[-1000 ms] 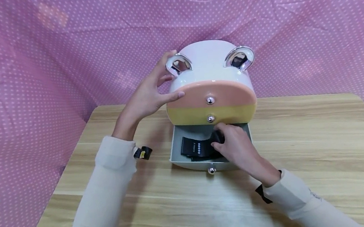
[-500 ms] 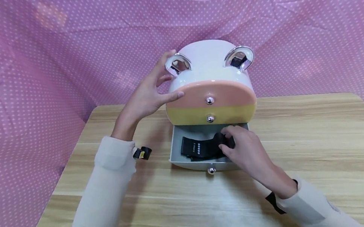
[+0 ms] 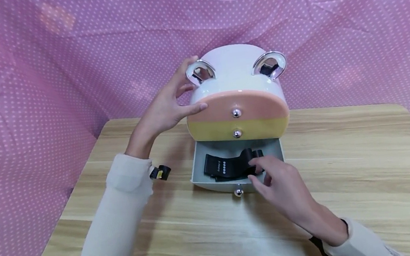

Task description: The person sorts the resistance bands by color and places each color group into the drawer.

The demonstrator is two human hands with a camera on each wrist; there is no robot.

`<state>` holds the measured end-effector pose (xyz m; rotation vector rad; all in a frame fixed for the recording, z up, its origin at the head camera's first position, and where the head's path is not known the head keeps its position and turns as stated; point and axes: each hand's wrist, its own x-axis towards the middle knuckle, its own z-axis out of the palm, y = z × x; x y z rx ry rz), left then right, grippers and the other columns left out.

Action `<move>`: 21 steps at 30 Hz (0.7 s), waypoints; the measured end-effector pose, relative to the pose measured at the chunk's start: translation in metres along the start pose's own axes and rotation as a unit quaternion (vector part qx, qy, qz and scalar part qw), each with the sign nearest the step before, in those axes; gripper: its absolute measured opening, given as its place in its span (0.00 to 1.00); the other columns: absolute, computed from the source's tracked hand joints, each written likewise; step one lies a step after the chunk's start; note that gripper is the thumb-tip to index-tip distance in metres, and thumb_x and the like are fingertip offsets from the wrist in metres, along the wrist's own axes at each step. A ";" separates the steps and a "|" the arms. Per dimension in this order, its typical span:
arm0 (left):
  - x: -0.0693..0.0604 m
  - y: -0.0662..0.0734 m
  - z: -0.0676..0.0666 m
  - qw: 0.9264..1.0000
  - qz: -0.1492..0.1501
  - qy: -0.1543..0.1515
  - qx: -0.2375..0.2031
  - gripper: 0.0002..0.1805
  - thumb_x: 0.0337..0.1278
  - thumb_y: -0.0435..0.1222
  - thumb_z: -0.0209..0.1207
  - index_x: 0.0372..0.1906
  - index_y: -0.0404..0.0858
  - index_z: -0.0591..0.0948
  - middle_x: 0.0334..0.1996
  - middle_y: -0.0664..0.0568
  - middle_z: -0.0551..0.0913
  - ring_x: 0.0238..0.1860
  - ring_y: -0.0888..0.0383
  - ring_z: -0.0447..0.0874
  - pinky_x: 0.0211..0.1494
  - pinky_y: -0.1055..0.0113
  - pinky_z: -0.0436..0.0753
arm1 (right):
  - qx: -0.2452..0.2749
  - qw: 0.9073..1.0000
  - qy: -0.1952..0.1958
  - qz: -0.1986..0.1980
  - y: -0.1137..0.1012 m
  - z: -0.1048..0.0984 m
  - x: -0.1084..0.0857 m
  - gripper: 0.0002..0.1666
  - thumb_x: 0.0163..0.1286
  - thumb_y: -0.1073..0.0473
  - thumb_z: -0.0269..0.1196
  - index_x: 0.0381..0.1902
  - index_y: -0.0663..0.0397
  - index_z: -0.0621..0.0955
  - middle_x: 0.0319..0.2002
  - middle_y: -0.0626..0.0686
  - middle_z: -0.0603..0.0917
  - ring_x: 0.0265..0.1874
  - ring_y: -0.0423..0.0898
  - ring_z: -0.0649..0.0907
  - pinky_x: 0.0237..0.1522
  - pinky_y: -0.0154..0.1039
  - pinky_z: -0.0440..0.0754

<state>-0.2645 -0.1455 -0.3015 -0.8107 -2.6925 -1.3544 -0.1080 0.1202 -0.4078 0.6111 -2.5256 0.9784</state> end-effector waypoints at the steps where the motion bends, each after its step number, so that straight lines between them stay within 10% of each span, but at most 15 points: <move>1: 0.000 0.000 0.000 1.000 0.001 0.000 -0.001 0.56 0.60 0.41 0.75 0.81 0.74 0.52 0.84 0.61 0.53 0.77 0.46 0.70 0.74 0.46 0.77 | -0.002 1.000 0.003 -0.013 0.000 0.001 -0.001 0.15 0.61 0.71 0.74 0.46 0.61 0.87 0.34 0.54 0.86 0.23 0.38 0.78 0.25 0.27 0.79; 11: 0.001 0.000 0.000 1.000 0.000 0.000 -0.005 0.56 0.60 0.41 0.75 0.82 0.73 0.52 0.84 0.60 0.56 0.77 0.47 0.71 0.75 0.43 0.76 | -0.036 0.985 0.008 -0.171 0.011 0.017 -0.016 0.17 0.55 0.65 0.78 0.43 0.58 0.87 0.29 0.48 0.88 0.22 0.35 0.82 0.23 0.25 0.79; 21: 0.001 -0.001 0.000 1.000 -0.005 -0.001 0.000 0.56 0.59 0.42 0.75 0.81 0.76 0.52 0.84 0.62 0.56 0.76 0.49 0.72 0.74 0.47 0.77 | -0.064 0.977 -0.051 -0.197 0.017 0.032 -0.024 0.18 0.62 0.56 0.77 0.48 0.54 0.87 0.35 0.49 0.92 0.27 0.38 0.87 0.28 0.36 0.86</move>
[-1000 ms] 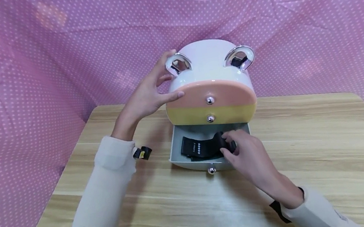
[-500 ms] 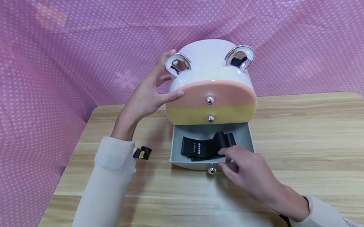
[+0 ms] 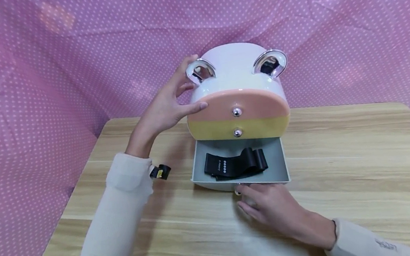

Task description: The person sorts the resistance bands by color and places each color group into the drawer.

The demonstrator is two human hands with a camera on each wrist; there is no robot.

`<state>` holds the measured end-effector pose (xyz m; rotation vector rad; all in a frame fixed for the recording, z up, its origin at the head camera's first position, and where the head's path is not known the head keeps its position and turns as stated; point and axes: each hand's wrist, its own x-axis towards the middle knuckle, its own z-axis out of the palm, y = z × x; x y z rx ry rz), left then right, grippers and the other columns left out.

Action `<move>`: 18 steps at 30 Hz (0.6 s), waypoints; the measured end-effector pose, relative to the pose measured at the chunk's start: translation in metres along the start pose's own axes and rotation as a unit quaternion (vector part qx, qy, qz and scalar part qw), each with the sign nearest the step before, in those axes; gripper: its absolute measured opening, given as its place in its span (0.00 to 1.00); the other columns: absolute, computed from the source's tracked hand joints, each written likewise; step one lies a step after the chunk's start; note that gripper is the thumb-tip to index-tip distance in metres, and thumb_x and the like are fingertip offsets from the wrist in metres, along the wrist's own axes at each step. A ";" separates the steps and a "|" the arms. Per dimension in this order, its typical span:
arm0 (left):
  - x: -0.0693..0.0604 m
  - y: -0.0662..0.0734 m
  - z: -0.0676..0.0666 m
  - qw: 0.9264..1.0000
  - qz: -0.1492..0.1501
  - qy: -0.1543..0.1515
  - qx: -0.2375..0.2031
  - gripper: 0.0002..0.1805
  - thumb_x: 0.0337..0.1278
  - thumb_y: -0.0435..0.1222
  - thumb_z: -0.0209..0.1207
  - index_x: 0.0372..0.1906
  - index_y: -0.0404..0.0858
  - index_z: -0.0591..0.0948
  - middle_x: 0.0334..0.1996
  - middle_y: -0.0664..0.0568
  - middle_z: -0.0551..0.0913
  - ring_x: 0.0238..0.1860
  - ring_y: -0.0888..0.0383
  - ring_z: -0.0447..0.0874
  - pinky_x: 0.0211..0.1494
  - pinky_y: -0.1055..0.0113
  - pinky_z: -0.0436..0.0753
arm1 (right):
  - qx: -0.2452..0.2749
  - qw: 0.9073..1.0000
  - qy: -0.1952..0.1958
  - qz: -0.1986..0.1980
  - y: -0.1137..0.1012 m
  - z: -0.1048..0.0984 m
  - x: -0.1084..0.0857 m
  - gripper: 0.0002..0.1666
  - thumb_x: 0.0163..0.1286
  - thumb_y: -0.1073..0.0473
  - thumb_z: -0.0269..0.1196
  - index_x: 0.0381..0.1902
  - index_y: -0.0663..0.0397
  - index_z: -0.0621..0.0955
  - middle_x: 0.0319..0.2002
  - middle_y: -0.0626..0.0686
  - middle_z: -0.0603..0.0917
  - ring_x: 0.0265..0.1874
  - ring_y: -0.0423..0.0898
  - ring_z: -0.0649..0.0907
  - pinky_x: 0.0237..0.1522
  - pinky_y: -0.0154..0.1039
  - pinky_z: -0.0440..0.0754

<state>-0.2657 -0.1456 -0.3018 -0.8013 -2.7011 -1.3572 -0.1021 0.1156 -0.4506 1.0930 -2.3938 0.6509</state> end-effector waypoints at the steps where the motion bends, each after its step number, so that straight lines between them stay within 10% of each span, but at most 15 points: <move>1: 0.000 0.000 0.000 1.000 0.000 0.000 0.000 0.56 0.59 0.42 0.75 0.81 0.76 0.52 0.84 0.62 0.55 0.76 0.49 0.72 0.74 0.47 0.77 | 0.000 1.000 -0.006 0.003 0.000 0.001 0.000 0.19 0.60 0.56 0.77 0.48 0.54 0.88 0.34 0.49 0.92 0.26 0.38 0.87 0.28 0.36 0.85; 18: 0.001 0.002 0.000 1.000 0.004 -0.001 -0.008 0.56 0.60 0.39 0.75 0.83 0.68 0.52 0.84 0.59 0.54 0.77 0.45 0.70 0.75 0.43 0.76 | 0.019 0.995 -0.080 0.054 0.003 0.014 0.004 0.12 0.69 0.60 0.71 0.50 0.51 0.87 0.28 0.46 0.89 0.24 0.39 0.85 0.23 0.37 0.81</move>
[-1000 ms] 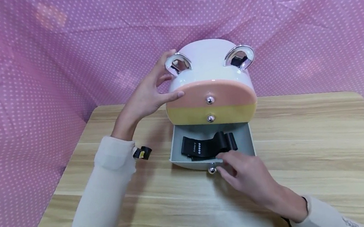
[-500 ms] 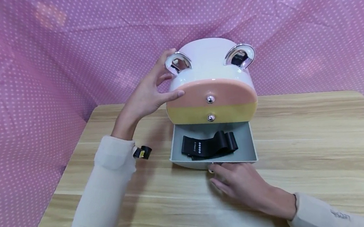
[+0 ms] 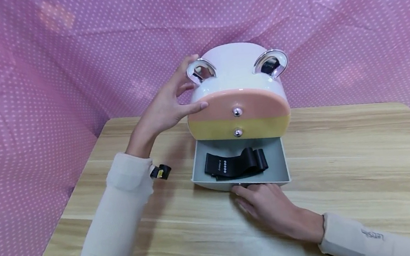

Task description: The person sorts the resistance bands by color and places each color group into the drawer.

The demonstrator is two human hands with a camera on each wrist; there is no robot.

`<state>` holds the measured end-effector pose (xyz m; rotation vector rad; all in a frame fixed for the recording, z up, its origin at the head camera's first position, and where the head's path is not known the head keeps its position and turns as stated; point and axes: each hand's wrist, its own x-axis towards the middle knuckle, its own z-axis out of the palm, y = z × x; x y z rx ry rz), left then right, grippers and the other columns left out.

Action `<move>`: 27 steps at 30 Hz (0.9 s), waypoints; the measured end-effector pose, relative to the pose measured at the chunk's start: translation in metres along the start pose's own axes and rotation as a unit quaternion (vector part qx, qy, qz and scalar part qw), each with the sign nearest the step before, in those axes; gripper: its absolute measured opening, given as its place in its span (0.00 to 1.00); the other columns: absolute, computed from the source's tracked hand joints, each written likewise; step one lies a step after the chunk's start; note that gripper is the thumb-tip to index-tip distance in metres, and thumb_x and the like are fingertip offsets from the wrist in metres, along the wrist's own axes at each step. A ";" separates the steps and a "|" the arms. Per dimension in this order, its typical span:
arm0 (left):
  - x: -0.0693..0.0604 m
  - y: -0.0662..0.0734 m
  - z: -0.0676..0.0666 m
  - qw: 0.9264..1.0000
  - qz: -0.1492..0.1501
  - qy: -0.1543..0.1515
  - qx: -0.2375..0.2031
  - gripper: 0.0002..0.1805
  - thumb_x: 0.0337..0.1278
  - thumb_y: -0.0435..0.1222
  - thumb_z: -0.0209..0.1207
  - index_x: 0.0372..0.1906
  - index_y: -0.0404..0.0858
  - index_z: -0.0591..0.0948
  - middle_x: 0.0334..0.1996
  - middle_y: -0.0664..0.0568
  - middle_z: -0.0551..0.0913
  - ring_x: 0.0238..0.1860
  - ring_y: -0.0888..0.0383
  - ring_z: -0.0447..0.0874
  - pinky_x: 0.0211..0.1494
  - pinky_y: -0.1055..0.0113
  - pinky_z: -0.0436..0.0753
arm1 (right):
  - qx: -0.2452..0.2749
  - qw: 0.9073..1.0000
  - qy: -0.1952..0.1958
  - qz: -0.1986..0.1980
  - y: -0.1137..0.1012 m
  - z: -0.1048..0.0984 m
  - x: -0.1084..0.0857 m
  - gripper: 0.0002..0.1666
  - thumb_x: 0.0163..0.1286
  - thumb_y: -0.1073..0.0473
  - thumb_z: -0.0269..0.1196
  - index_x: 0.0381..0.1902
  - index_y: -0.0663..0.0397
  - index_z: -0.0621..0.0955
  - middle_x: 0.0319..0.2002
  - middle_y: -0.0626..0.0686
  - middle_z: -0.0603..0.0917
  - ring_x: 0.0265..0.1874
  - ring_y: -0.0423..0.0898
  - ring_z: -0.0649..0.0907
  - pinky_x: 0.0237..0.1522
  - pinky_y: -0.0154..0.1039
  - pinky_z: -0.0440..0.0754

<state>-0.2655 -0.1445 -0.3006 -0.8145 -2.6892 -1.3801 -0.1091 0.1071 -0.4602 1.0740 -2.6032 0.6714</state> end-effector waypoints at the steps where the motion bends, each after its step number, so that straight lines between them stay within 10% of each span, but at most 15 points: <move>1: 0.000 0.000 0.000 1.000 0.000 0.000 0.002 0.56 0.60 0.39 0.75 0.83 0.68 0.52 0.85 0.59 0.54 0.77 0.45 0.70 0.76 0.43 0.75 | 0.001 1.000 -0.002 0.002 0.000 0.000 0.000 0.11 0.69 0.61 0.71 0.49 0.51 0.87 0.27 0.46 0.89 0.24 0.39 0.85 0.23 0.37 0.81; 27: 0.001 -0.001 0.000 1.000 0.008 0.000 -0.003 0.56 0.59 0.39 0.75 0.83 0.69 0.53 0.84 0.60 0.54 0.76 0.46 0.72 0.74 0.49 0.78 | -0.022 0.999 0.028 0.026 0.032 -0.007 0.035 0.09 0.74 0.66 0.63 0.47 0.54 0.86 0.23 0.42 0.77 0.22 0.36 0.72 0.23 0.31 0.70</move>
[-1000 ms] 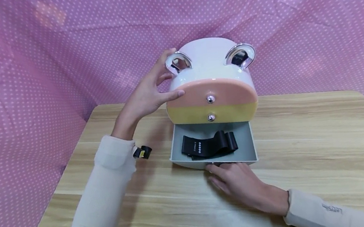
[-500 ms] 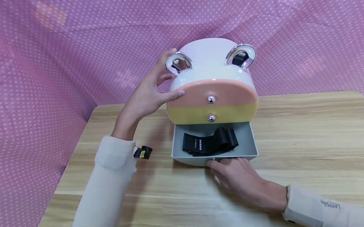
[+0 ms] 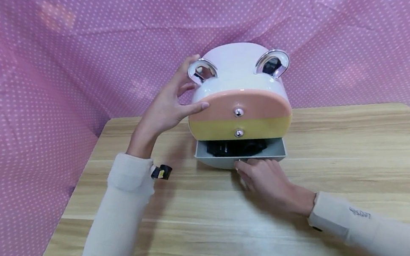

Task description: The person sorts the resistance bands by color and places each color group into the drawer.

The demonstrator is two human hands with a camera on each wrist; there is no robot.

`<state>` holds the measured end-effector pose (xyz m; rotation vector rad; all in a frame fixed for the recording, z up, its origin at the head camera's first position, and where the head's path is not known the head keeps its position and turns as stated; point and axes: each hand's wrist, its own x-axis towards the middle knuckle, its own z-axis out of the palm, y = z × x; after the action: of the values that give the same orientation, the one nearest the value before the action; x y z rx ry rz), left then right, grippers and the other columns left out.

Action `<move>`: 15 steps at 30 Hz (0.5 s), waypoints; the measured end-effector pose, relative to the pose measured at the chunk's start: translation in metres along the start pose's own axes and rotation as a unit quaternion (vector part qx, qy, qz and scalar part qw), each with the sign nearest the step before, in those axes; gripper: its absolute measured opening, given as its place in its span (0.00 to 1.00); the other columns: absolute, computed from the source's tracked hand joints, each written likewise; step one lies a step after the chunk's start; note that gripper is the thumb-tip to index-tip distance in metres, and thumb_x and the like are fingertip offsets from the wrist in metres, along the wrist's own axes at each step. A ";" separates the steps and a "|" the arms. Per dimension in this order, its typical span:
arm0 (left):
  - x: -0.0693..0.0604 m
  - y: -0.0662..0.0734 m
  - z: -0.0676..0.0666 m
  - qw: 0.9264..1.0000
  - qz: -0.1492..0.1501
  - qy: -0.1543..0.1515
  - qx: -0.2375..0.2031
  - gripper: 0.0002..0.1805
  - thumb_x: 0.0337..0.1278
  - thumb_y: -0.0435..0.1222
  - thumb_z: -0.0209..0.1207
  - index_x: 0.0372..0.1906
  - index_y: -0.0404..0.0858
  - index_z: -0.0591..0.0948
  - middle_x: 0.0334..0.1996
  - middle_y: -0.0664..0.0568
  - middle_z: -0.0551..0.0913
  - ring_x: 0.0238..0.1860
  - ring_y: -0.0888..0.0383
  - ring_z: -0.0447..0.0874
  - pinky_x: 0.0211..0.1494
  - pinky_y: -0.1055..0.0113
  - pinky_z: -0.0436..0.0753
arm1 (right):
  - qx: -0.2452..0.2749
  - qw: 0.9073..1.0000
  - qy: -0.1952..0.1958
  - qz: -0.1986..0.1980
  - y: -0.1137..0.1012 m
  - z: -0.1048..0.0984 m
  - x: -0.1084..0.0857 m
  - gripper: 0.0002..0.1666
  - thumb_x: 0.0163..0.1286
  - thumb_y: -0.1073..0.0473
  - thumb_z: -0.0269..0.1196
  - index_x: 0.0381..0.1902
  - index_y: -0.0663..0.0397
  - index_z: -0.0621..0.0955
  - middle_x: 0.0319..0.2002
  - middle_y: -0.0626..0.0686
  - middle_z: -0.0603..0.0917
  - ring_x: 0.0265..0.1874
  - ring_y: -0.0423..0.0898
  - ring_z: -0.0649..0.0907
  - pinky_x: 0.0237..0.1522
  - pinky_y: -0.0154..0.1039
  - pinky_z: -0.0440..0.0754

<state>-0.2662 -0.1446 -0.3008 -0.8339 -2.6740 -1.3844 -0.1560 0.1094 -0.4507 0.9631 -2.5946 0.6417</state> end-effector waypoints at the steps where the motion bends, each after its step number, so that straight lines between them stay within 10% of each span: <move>1: 0.000 0.000 0.000 1.000 0.002 0.000 -0.003 0.56 0.59 0.38 0.75 0.83 0.68 0.53 0.84 0.60 0.54 0.76 0.46 0.72 0.75 0.49 0.77 | -0.003 1.000 0.007 -0.004 0.002 0.001 0.002 0.08 0.74 0.67 0.63 0.46 0.54 0.86 0.23 0.42 0.77 0.22 0.37 0.73 0.23 0.32 0.71; 15: 0.000 0.000 0.000 1.000 0.005 0.000 -0.010 0.57 0.58 0.37 0.75 0.84 0.66 0.53 0.84 0.58 0.54 0.75 0.46 0.72 0.76 0.49 0.76 | -0.040 0.998 0.037 0.017 0.015 0.007 0.022 0.07 0.73 0.66 0.62 0.36 0.51 0.84 0.21 0.48 0.80 0.18 0.44 0.76 0.15 0.38 0.70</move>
<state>-0.2664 -0.1441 -0.3006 -0.8462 -2.6568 -1.4107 -0.1832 0.1045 -0.4518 0.8568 -2.5551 0.5668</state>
